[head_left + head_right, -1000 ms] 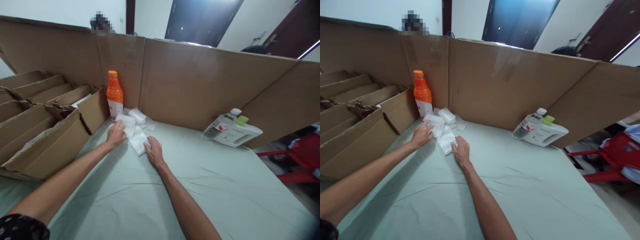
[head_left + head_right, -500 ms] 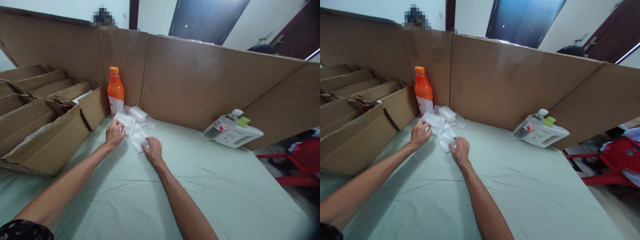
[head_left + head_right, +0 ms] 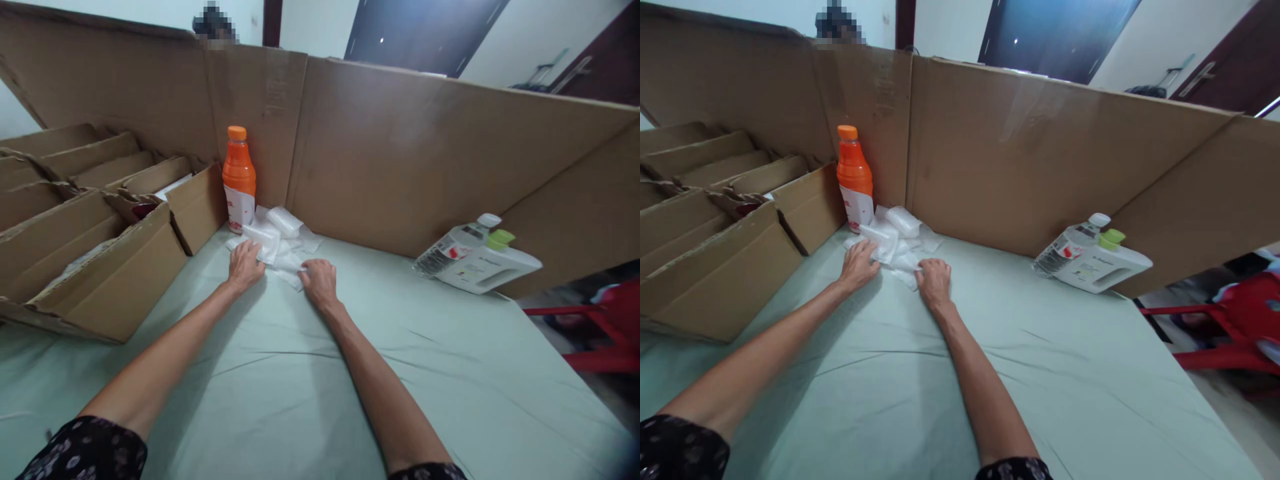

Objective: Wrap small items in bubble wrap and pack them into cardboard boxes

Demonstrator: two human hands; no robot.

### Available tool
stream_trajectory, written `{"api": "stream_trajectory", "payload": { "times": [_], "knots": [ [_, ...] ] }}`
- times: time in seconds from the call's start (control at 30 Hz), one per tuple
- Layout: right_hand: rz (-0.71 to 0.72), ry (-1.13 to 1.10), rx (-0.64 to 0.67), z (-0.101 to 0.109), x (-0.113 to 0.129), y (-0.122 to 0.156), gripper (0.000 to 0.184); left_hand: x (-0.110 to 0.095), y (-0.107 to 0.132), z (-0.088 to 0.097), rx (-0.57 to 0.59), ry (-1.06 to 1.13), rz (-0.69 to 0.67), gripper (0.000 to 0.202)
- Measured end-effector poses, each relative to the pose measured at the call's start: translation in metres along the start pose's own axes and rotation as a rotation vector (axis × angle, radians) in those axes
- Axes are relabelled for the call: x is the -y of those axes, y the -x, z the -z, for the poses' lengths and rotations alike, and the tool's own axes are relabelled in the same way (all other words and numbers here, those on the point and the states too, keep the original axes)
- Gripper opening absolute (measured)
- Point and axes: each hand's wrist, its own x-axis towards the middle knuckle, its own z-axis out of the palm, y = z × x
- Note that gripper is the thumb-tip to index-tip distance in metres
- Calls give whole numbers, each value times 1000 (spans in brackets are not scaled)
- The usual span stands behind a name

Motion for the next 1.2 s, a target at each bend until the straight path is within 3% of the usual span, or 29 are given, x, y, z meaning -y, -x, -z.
{"api": "stream_trajectory", "payload": {
  "times": [0.07, 0.17, 0.27, 0.33, 0.4, 0.5, 0.57, 0.63, 0.77, 0.93, 1.03, 1.1, 1.2],
  "knots": [
    [-14, 32, 2, 7, -3, -7, 26, -3, 5, 14, -1, -6, -6, 54],
    [-23, 65, -7, 16, -6, -1, 42, -4, 27, 50, -47, -6, -25, 55],
    [-14, 43, -58, 23, -11, 21, 51, 5, 61, 103, -229, -40, -67, 52],
    [-2, -12, -91, 25, -15, 41, 48, 17, 81, 144, -388, -109, -71, 50],
    [14, -79, -98, 26, -18, 61, 44, 31, 94, 184, -470, -201, -21, 49],
    [52, -171, -75, 29, -16, 86, 39, 47, 103, 230, -341, -354, 86, 46],
    [72, -222, -44, 33, -10, 98, 37, 52, 104, 247, -197, -401, 133, 43],
    [95, -270, -12, 40, 0, 108, 35, 54, 105, 253, -147, -395, 154, 43],
    [124, -342, 10, 59, 23, 125, 30, 55, 123, 243, -201, -354, 99, 45],
    [116, -421, 51, 84, 38, 154, 31, 50, 180, 235, -355, -171, -418, 40],
    [87, -497, 105, 94, 38, 175, 33, 33, 219, 236, -358, -49, -555, 46],
    [51, -548, 144, 97, 37, 189, 35, 23, 242, 232, -440, 22, -501, 58],
    [-3, -628, 185, 98, 39, 208, 38, 19, 269, 208, -597, 163, -167, 77]
  ]
}}
